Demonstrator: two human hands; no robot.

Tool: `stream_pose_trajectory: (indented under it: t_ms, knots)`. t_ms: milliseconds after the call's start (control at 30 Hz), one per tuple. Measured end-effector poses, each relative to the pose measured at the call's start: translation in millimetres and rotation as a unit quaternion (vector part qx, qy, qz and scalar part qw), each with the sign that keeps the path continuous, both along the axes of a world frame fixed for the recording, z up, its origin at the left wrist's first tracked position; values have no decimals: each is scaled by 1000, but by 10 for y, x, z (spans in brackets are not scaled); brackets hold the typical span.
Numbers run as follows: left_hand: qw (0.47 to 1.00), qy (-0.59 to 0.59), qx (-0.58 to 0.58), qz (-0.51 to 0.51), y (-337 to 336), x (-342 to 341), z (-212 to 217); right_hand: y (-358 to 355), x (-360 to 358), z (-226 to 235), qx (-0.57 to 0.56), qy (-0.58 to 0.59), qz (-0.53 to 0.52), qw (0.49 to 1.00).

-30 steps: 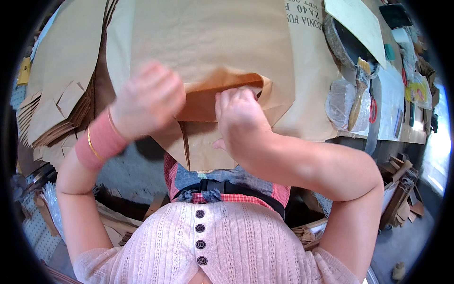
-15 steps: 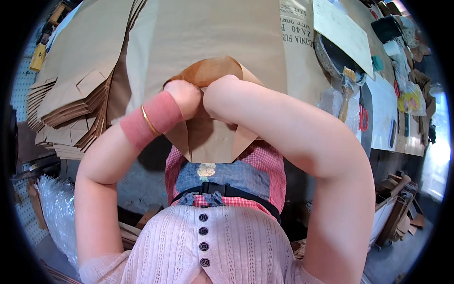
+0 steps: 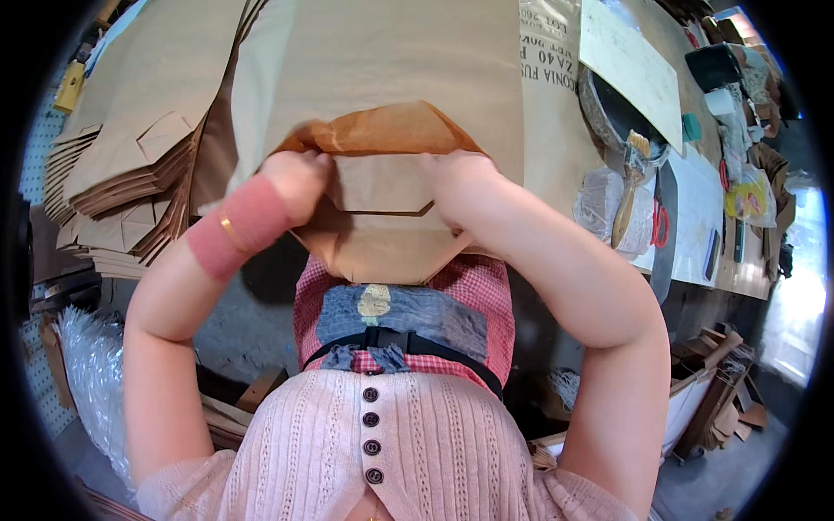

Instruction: The person assembles brown paper envelopes by hand. They apply glue to the flaps using a brush, fold the paper to form the envelope shape, and press the seams to secure them. The process is repeated for multiple envelopes.

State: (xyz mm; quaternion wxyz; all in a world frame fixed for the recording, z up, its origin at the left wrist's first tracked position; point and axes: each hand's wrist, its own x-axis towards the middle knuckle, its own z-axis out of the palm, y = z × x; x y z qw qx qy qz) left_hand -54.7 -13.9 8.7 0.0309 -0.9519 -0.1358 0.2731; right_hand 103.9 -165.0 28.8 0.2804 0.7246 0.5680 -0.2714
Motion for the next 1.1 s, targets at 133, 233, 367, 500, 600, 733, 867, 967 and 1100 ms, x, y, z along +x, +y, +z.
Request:
stream_pose_trajectory:
  t_ms: [133, 233, 367, 500, 600, 733, 867, 967, 1100]
  knots:
    - [996, -86, -16, -1, 263, -399, -2, -142, 173, -12, 29, -21, -30, 999]
    - [987, -81, -105, 88, 173, -8, 198, -232, 267, 51, 103, -40, -64, 992]
    - [949, -206, -238, -14, 268, 19, 85, -459, 404, 97, 178, 155, -59, 970]
    - [927, -197, -320, -5, 262, -173, 210, -1221, 574, 498, 459, 126, 10, 879]
    - [957, -173, -219, -83, 86, -208, 369, -1998, 937, 633, 384, -184, -64, 902]
    - [984, -113, -85, -111, -177, -167, 586, -2567, 1124, 360, 344, -208, -39, 915]
    - [998, -67, -14, -6, -322, -239, 554, -2419, 1300, 375, 532, -187, -120, 817]
    - [994, -107, 4, 22, -385, -331, 499, -1957, 1560, 552, 718, 11, -406, 566]
    - [991, -122, 40, 26, -399, -424, 494, -1736, 2063, 437, 633, -16, -454, 627]
